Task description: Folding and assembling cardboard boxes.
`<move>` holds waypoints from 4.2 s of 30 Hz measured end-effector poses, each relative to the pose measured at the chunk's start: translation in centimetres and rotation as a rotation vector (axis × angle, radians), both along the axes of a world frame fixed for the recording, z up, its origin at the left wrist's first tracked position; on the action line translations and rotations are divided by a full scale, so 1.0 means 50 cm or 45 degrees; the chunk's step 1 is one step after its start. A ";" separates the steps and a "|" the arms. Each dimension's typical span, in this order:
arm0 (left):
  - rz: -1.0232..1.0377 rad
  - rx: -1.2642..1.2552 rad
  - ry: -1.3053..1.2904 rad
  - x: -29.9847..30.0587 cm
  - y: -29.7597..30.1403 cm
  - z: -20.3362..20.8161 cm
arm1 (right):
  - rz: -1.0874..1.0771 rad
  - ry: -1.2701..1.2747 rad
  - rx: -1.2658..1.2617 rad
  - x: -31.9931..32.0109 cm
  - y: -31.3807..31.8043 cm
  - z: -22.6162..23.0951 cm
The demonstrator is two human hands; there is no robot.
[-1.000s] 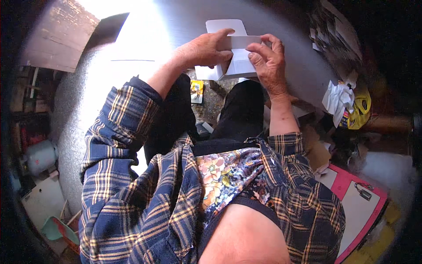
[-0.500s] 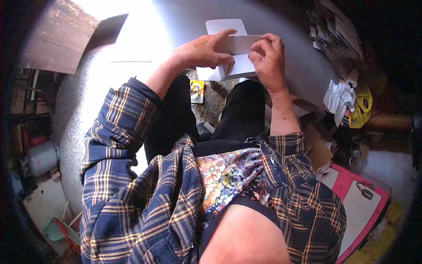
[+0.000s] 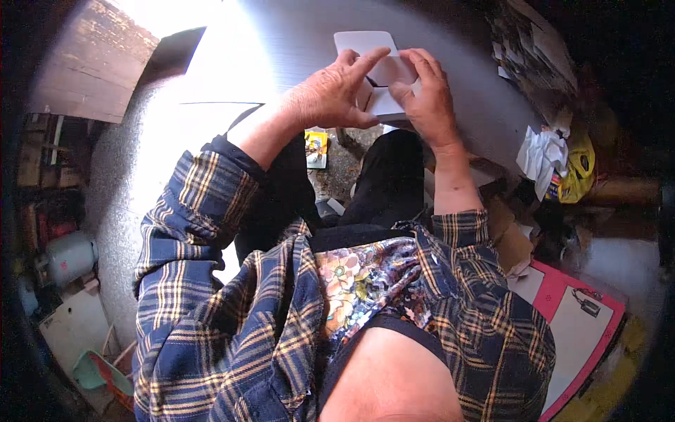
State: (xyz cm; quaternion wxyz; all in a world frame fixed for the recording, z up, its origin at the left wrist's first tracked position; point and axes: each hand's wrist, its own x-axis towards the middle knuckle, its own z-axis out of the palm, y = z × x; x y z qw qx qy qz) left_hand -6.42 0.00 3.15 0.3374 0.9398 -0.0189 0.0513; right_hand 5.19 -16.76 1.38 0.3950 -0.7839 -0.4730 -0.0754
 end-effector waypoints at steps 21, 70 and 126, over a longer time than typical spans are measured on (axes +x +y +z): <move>0.238 -0.072 -0.709 -0.001 0.021 0.068 | -0.215 -0.589 -0.081 0.004 0.013 0.086; 0.479 -0.678 -0.183 0.079 0.091 -0.031 | -0.005 0.970 0.783 0.142 0.029 -0.081; 0.551 -0.885 -0.006 0.058 0.081 -0.017 | -0.049 0.601 0.262 0.074 -0.004 -0.079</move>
